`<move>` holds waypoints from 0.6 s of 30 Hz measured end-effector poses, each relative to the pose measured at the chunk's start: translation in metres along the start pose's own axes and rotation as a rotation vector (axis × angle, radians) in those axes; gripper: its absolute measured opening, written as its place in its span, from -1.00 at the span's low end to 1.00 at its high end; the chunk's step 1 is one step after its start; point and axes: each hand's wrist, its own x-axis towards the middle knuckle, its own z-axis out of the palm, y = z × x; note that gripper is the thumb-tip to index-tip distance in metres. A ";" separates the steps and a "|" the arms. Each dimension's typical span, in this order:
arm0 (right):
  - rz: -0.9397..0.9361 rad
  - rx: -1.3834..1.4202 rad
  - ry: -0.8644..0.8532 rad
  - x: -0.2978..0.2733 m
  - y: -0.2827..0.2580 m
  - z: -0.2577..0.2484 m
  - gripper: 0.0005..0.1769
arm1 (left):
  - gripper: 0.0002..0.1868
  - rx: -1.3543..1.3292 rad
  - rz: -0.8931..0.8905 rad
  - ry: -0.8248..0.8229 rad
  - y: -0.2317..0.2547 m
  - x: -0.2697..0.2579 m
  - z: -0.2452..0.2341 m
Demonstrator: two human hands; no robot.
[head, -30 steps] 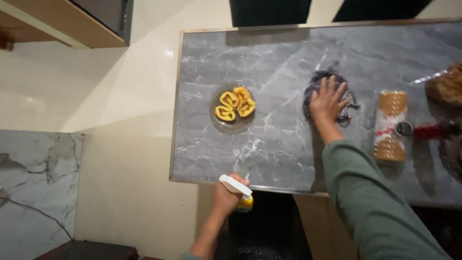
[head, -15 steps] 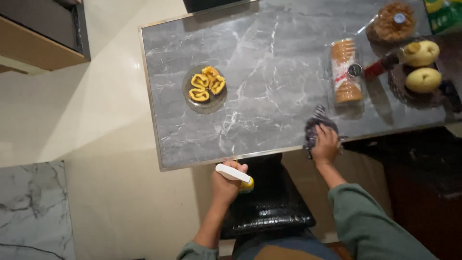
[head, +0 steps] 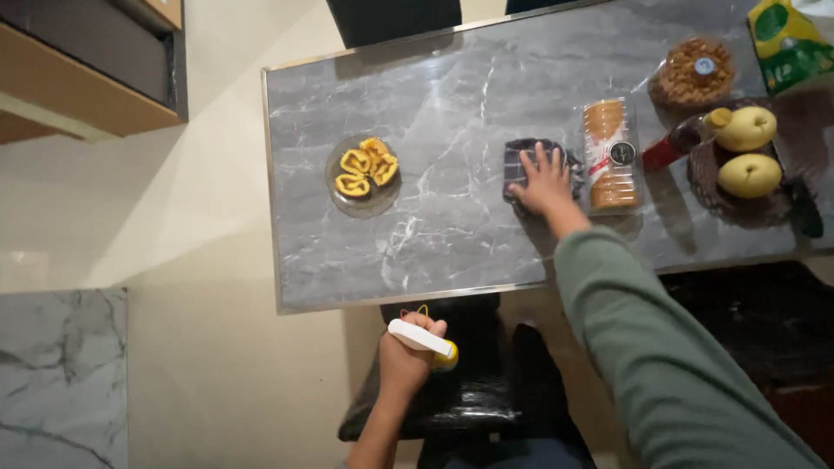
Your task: The person wipes a dining table and chairs using a spray bottle and cloth. They move items such as a plate of pastries, packaged bread, a container of nuts, a bottle of sauce, and a basket of pears to clean underneath, then return them to the table.
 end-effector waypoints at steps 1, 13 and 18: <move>-0.021 0.072 0.031 -0.021 -0.009 -0.013 -0.16 | -0.77 0.025 0.014 0.022 -0.003 0.003 0.010; -0.450 0.272 0.166 -0.252 0.074 0.042 -0.57 | -0.72 0.126 0.040 0.182 0.054 -0.009 0.102; -0.556 0.348 0.346 -0.120 0.045 0.013 -0.49 | -0.70 0.141 0.052 0.269 0.051 -0.010 0.119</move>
